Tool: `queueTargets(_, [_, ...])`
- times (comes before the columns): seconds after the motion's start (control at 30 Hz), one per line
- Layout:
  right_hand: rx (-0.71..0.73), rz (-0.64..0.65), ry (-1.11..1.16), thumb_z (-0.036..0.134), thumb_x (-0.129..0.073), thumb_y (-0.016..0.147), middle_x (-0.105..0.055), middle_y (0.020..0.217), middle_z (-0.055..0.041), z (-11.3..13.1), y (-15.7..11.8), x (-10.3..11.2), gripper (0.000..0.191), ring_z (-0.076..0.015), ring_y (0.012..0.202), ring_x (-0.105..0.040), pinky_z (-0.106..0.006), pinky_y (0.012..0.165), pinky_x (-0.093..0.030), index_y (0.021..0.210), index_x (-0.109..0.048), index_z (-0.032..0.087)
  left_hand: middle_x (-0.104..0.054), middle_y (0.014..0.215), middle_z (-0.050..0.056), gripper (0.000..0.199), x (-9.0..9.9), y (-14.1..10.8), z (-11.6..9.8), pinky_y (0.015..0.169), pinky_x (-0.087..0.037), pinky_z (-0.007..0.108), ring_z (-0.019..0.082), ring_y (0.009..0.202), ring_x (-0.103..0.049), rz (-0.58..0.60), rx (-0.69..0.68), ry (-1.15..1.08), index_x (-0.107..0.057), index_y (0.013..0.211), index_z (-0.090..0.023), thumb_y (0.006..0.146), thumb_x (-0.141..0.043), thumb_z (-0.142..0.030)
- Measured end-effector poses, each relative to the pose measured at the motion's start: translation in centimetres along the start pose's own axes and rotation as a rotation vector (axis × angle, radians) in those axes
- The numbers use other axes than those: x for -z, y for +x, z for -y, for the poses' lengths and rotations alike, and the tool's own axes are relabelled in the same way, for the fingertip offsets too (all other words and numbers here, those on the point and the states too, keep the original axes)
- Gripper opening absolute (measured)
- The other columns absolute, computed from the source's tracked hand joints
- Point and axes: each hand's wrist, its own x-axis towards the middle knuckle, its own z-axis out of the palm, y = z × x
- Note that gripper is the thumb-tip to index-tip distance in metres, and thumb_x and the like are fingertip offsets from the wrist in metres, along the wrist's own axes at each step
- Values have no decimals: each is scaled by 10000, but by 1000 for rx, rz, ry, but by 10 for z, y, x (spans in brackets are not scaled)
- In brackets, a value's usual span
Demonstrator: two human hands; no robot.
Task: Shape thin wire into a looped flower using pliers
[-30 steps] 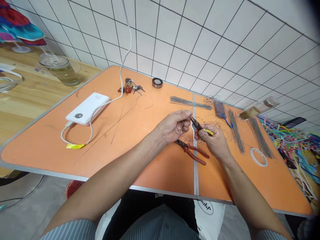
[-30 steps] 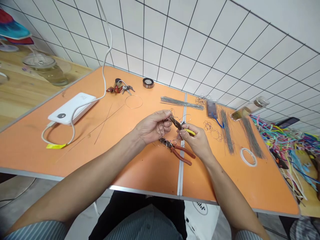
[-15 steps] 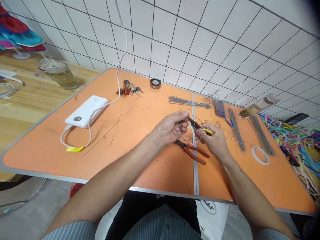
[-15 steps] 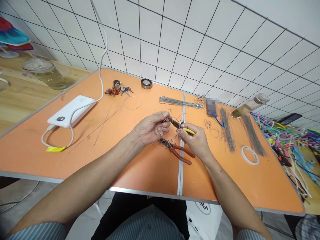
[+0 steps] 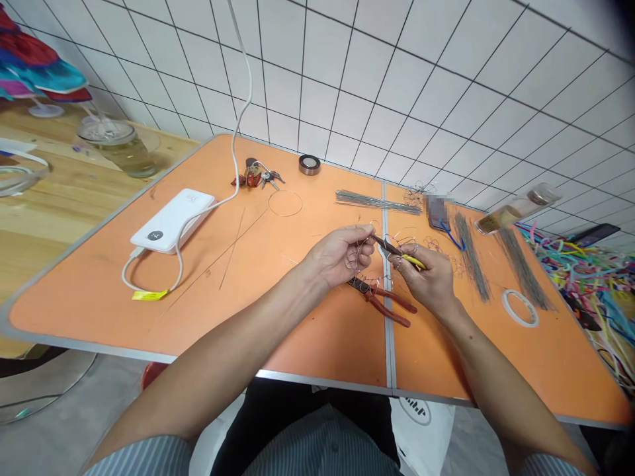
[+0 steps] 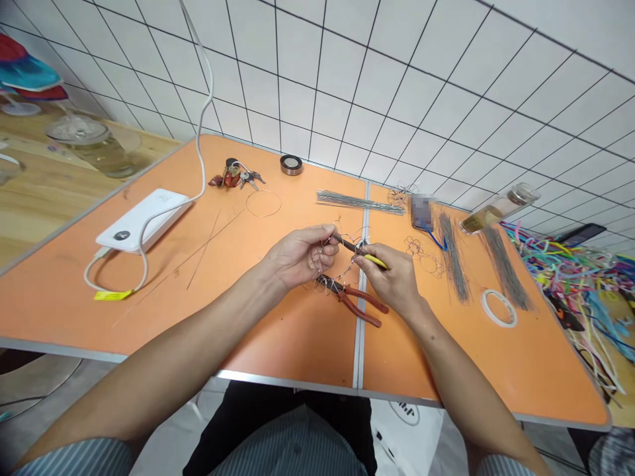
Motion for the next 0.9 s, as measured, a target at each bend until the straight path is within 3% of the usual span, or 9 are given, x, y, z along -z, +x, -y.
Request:
queueTargets(0.27, [247, -26, -198, 303, -704, 1050, -780, 791, -39, -6, 2, 1, 131, -183, 685, -707, -314, 636, -499, 949, -758, 238, -541, 664, -15, 231, -1, 0, 0, 453, -362, 139, 36, 493, -469, -13, -26, 31, -641, 760, -113, 988, -678, -102])
queueTargets(0.5, [219, 23, -222, 287, -675, 1072, -792, 863, -43, -6, 0, 9, 106, -200, 772, -736, -328, 697, -517, 1022, -757, 243, -576, 682, -11, 224, 1, 0, -4, 467, -359, 134, 35, 515, -496, 5, -113, 114, -630, 734, -120, 908, -771, -113])
queueTargets(0.67, [223, 53, -251, 272, -684, 1072, -801, 937, -66, -5, 0, 18, 92, -220, 837, -748, -348, 740, -538, 1106, -760, 232, -583, 674, -8, 251, -1, -3, -5, 464, -370, 141, 37, 506, -512, 5, -130, 178, -620, 708, -115, 942, -710, -105])
queueTargets(0.9, [236, 73, -268, 282, -683, 1083, -808, 997, -85, 0, 1, 23, 121, -227, 885, -750, -356, 741, -534, 1157, -764, 231, -618, 679, -11, 229, -1, -4, -5, 506, -457, 178, 54, 512, -548, -16, -181, 312, -648, 740, -129, 908, -800, -166])
